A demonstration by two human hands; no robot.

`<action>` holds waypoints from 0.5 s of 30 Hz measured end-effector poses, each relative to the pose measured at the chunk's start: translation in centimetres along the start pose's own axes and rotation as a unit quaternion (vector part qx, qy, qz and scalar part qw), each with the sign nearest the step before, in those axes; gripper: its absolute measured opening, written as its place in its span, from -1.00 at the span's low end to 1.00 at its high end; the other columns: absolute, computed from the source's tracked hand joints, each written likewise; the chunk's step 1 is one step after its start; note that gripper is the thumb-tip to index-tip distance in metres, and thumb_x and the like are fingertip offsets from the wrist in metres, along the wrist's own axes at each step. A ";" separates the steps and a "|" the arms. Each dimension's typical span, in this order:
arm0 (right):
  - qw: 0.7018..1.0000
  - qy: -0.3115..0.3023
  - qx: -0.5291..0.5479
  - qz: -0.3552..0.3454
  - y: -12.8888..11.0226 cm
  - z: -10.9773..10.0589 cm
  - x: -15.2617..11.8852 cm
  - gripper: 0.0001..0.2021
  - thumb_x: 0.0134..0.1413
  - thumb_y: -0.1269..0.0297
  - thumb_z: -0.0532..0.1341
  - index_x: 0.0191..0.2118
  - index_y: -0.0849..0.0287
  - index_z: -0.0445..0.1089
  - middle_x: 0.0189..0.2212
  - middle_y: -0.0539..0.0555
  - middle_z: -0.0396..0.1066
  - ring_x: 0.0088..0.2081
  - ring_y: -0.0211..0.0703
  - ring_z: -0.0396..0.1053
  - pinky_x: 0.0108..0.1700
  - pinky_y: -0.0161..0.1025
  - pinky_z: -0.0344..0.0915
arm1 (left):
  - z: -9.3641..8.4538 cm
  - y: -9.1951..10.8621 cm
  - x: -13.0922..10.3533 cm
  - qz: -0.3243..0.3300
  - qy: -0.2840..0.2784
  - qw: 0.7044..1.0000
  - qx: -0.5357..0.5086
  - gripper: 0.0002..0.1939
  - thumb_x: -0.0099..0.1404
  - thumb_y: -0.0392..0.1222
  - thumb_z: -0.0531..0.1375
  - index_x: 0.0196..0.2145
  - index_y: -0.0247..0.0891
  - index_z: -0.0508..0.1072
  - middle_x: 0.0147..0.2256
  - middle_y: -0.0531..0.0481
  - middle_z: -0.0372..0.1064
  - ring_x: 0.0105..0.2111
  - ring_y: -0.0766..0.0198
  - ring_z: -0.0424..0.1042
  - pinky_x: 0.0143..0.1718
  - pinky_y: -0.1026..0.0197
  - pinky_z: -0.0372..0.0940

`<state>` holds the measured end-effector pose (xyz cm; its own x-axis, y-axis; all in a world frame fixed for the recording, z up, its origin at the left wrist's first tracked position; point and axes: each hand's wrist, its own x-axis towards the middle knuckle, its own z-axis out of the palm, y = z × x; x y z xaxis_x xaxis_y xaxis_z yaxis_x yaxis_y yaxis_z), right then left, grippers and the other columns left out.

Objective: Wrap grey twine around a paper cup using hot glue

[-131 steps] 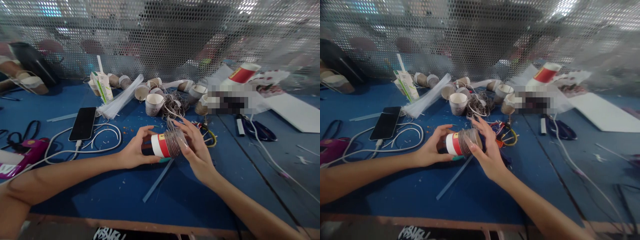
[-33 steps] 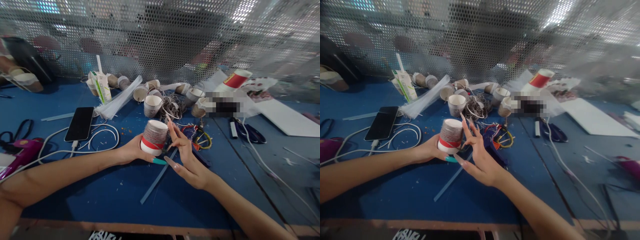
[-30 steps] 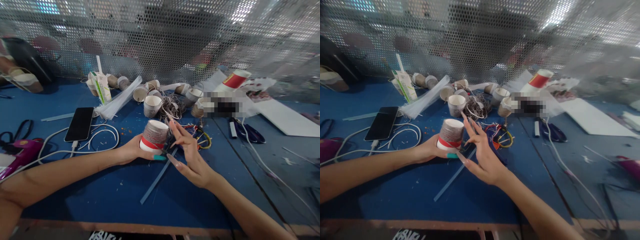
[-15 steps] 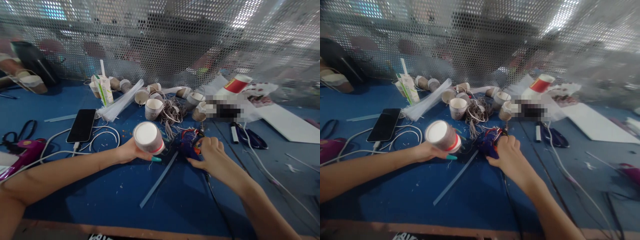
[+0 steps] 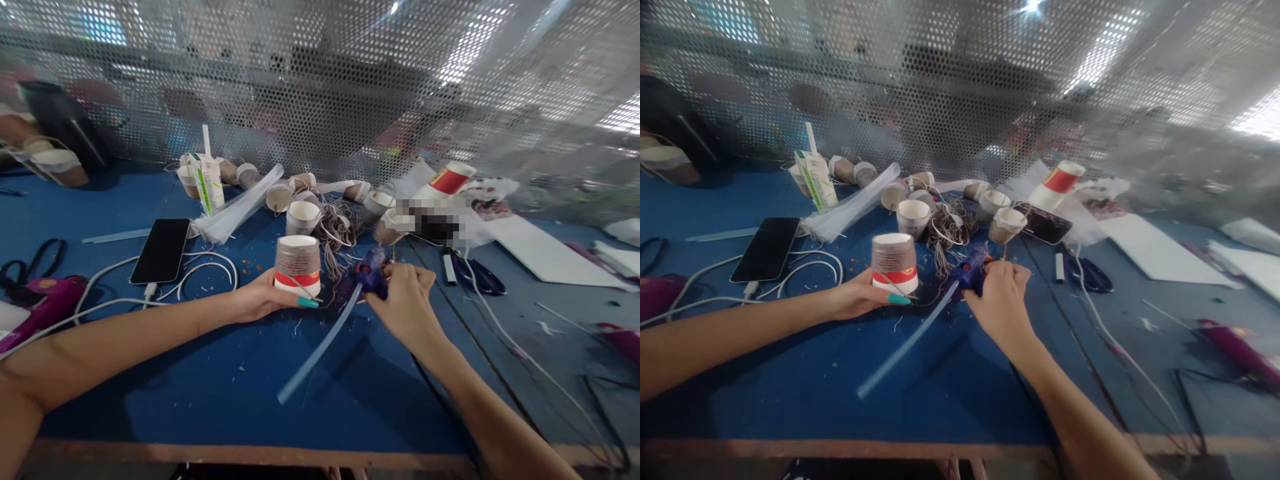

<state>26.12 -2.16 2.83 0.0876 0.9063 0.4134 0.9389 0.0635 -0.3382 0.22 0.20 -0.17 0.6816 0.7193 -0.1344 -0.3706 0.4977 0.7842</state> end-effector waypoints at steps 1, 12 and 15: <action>1.000 0.017 0.014 0.007 0.1 0.0 0.3 -0.72 -0.20 0.17 0.24 -0.33 0.13 0.20 -0.30 0.24 0.35 -0.09 0.30 0.28 -0.07 0.21 0.27 | -0.1 0.0 0.0 -0.004 0.001 1.000 -0.007 -0.54 -0.15 -0.38 0.47 -0.23 -0.32 0.53 -0.29 -0.05 0.56 -0.26 0.22 0.53 -0.03 0.12 0.31; 0.979 0.068 0.186 -0.043 -2.9 -1.3 -2.8 -0.83 0.16 0.13 0.15 -0.30 0.11 0.28 -0.62 -0.04 0.41 -0.67 -0.20 0.38 -0.55 -0.26 0.36 | 0.1 0.0 0.1 -0.001 0.011 0.999 -0.031 -0.49 -0.21 -0.36 0.49 -0.22 -0.30 0.55 -0.30 -0.03 0.57 -0.26 0.25 0.52 -0.12 0.20 0.31; 0.965 0.078 0.226 -0.106 -3.5 -1.2 -4.2 -0.88 0.15 0.22 0.19 -0.26 0.15 0.37 -0.49 0.04 0.50 -0.65 -0.24 0.39 -0.54 -0.28 0.40 | 0.3 0.1 0.2 -0.001 0.011 0.999 -0.031 -0.49 -0.23 -0.40 0.49 -0.24 -0.31 0.55 -0.31 -0.01 0.57 -0.28 0.29 0.52 -0.15 0.24 0.31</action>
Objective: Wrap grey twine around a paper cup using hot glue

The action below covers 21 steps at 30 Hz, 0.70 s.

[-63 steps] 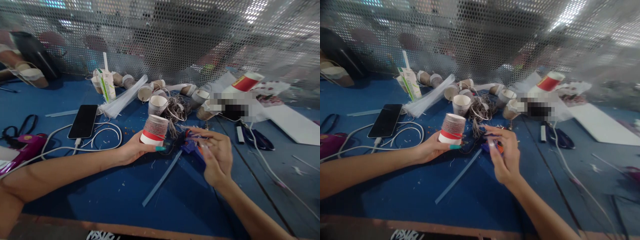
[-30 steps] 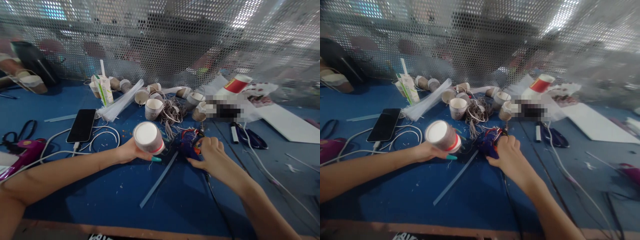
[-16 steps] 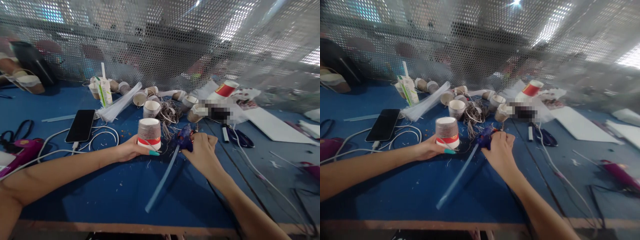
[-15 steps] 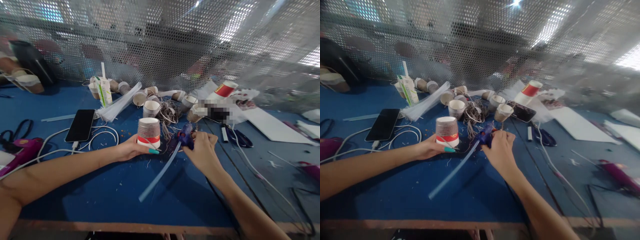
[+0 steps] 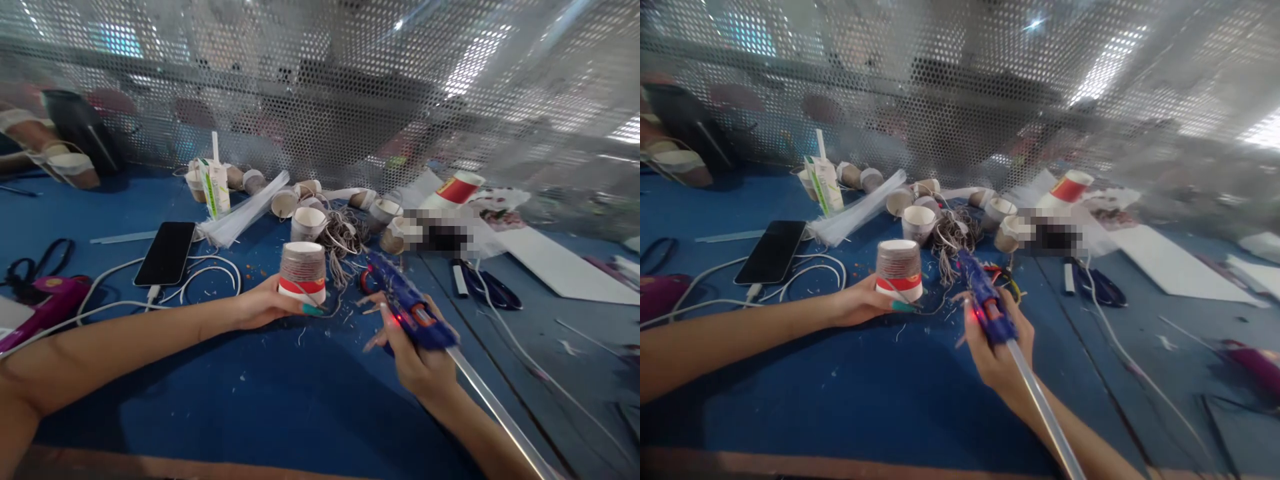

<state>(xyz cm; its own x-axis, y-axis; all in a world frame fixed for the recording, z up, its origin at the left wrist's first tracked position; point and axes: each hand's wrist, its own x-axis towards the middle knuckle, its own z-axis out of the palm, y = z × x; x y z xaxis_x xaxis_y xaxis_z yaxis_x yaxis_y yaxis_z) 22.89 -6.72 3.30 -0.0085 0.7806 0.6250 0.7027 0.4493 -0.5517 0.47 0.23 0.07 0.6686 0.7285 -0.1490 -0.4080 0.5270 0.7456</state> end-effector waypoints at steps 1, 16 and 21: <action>1.000 0.006 0.003 -0.025 -0.2 0.1 -0.3 -0.88 0.14 0.23 0.20 -0.26 0.15 0.38 -0.46 0.05 0.52 -0.65 -0.24 0.39 -0.53 -0.27 0.41 | 0.0 0.0 0.0 -0.001 -0.002 1.000 -0.002 -0.49 -0.25 -0.42 0.49 -0.25 -0.31 0.55 -0.32 -0.01 0.57 -0.28 0.29 0.51 -0.15 0.24 0.31; 0.990 -0.116 0.011 -0.080 -1.3 -0.5 -0.4 -0.92 0.07 0.29 0.26 -0.37 0.06 0.32 -0.55 -0.06 0.39 -0.62 -0.25 0.36 -0.55 -0.26 0.35 | -0.3 -0.2 0.0 -0.015 0.007 1.000 0.001 -0.49 -0.13 -0.40 0.46 -0.16 -0.31 0.52 -0.24 -0.03 0.55 -0.22 0.28 0.54 -0.06 0.24 0.33; 0.978 -0.174 0.010 -0.112 -1.0 -0.3 -0.4 -0.90 0.09 0.42 0.23 -0.32 0.06 0.34 -0.47 -0.04 0.42 -0.51 -0.25 0.42 -0.46 -0.31 0.37 | -0.3 -0.3 0.1 -0.004 0.002 1.000 0.020 -0.48 -0.16 -0.40 0.46 -0.17 -0.32 0.51 -0.28 -0.01 0.54 -0.25 0.31 0.52 -0.12 0.27 0.32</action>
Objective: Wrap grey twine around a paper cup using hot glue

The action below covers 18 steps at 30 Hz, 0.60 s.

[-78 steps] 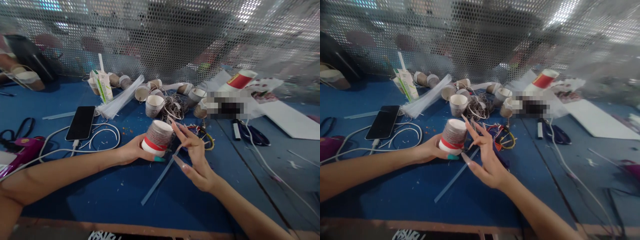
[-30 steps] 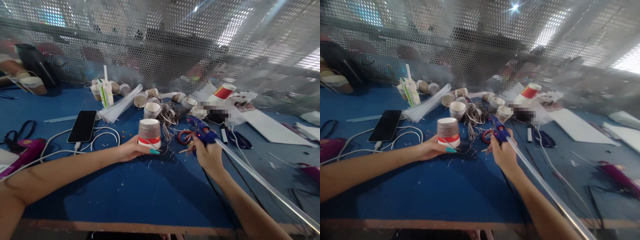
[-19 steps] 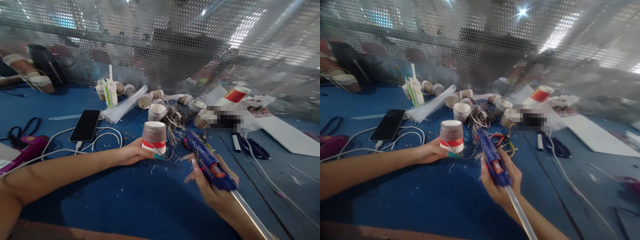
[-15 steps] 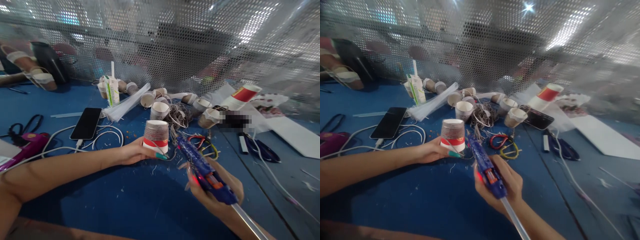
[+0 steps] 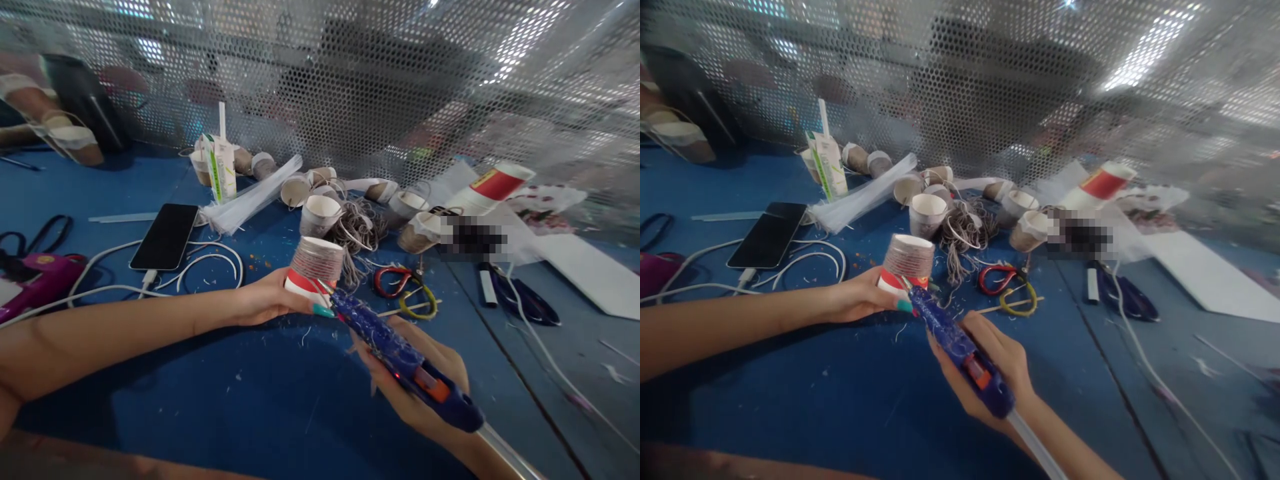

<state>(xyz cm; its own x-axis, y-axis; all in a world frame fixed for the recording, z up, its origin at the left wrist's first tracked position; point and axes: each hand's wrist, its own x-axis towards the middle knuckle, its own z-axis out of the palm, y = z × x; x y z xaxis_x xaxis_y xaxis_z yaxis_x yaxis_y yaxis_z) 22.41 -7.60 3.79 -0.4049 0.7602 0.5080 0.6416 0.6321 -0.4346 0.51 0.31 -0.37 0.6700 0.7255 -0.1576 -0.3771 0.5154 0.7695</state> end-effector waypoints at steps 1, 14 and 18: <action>1.000 -0.004 -0.001 -0.004 0.0 0.0 0.0 -0.90 0.09 0.42 0.23 -0.32 0.05 0.35 -0.47 -0.04 0.42 -0.51 -0.25 0.42 -0.46 -0.31 0.37 | 0.0 0.0 0.0 0.002 -0.002 1.000 0.006 -0.48 -0.15 -0.39 0.46 -0.17 -0.33 0.51 -0.28 -0.02 0.54 -0.25 0.31 0.52 -0.11 0.26 0.32; 0.999 -0.026 -0.031 0.007 -0.2 0.1 0.0 -0.95 0.14 0.38 0.21 -0.31 0.09 0.32 -0.52 -0.05 0.36 -0.59 -0.29 0.38 -0.55 -0.35 0.31 | 0.2 0.2 -0.2 0.010 -0.013 1.000 0.021 -0.52 -0.14 -0.40 0.44 -0.18 -0.34 0.52 -0.29 -0.05 0.52 -0.27 0.28 0.49 -0.08 0.18 0.30; 0.999 -0.029 -0.043 0.003 0.1 0.1 -0.2 -0.93 0.12 0.41 0.22 -0.30 0.10 0.32 -0.51 -0.04 0.39 -0.57 -0.27 0.41 -0.55 -0.36 0.32 | 0.2 0.2 -0.2 0.005 -0.012 1.000 0.002 -0.52 -0.17 -0.41 0.45 -0.22 -0.31 0.53 -0.30 -0.02 0.53 -0.28 0.29 0.49 -0.11 0.21 0.30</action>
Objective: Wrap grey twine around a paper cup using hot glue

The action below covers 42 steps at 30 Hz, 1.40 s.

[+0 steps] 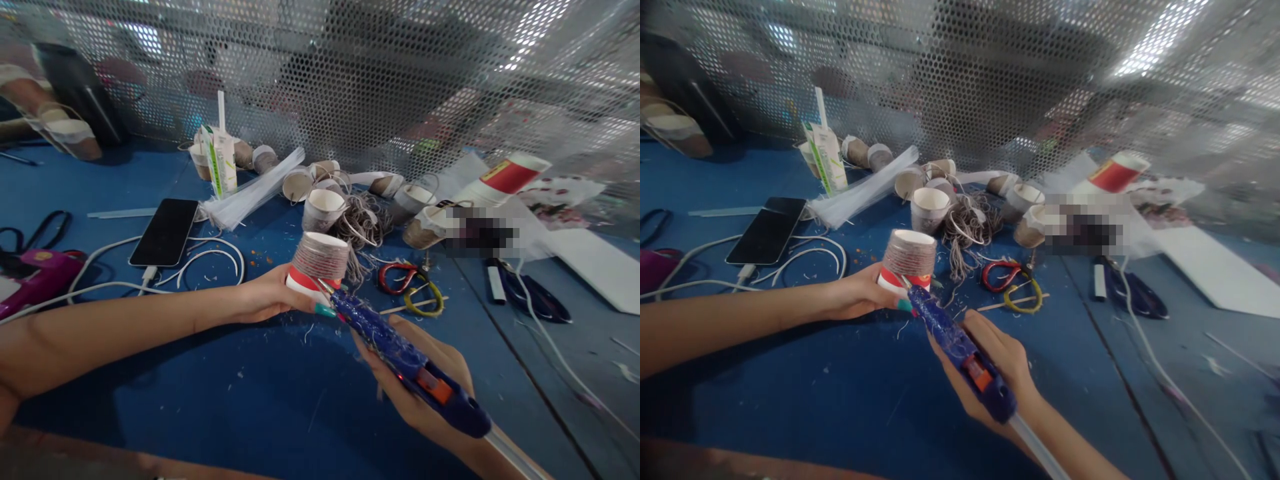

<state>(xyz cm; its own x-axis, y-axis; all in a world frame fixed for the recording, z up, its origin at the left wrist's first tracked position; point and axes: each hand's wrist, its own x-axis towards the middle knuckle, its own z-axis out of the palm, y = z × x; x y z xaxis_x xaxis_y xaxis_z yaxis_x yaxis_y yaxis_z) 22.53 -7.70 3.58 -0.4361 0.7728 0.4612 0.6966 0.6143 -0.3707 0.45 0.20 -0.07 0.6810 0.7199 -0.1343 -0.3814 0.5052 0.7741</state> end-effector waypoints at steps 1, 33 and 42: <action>1.000 -0.001 -0.001 -0.003 0.1 0.0 -0.1 -0.91 0.11 0.42 0.22 -0.29 0.10 0.32 -0.50 -0.03 0.40 -0.55 -0.26 0.43 -0.55 -0.36 0.32 | 0.0 0.0 0.0 -0.001 -0.002 1.000 -0.003 -0.52 -0.17 -0.42 0.45 -0.22 -0.31 0.53 -0.30 -0.02 0.53 -0.28 0.29 0.49 -0.11 0.21 0.30; 0.996 0.034 0.033 0.075 -0.3 -0.4 0.0 -0.83 0.13 0.28 0.21 -0.46 0.08 0.26 -0.61 -0.07 0.35 -0.68 -0.28 0.37 -0.66 -0.36 0.30 | -1.2 0.1 -0.3 -0.035 -0.022 0.998 -0.054 -0.54 -0.17 -0.38 0.40 -0.21 -0.26 0.56 -0.29 -0.01 0.57 -0.28 0.27 0.50 -0.10 0.20 0.28; 0.995 0.037 0.036 0.086 -0.3 -0.4 0.1 -0.85 0.12 0.28 0.23 -0.45 0.11 0.31 -0.65 -0.09 0.34 -0.70 -0.31 0.35 -0.68 -0.39 0.27 | -1.5 0.2 -0.4 -0.029 -0.051 0.997 -0.043 -0.38 -0.12 -0.37 0.33 -0.02 -0.22 0.48 -0.23 -0.03 0.58 -0.25 0.25 0.51 -0.03 0.14 0.27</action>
<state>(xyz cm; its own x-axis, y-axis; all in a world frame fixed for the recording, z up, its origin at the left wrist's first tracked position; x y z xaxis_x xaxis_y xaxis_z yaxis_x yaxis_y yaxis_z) 22.52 -7.88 4.02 -0.2697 0.8549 0.4433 0.7139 0.4864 -0.5037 -0.79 0.75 -0.77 0.7618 0.6382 -0.1110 -0.3887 0.5875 0.7097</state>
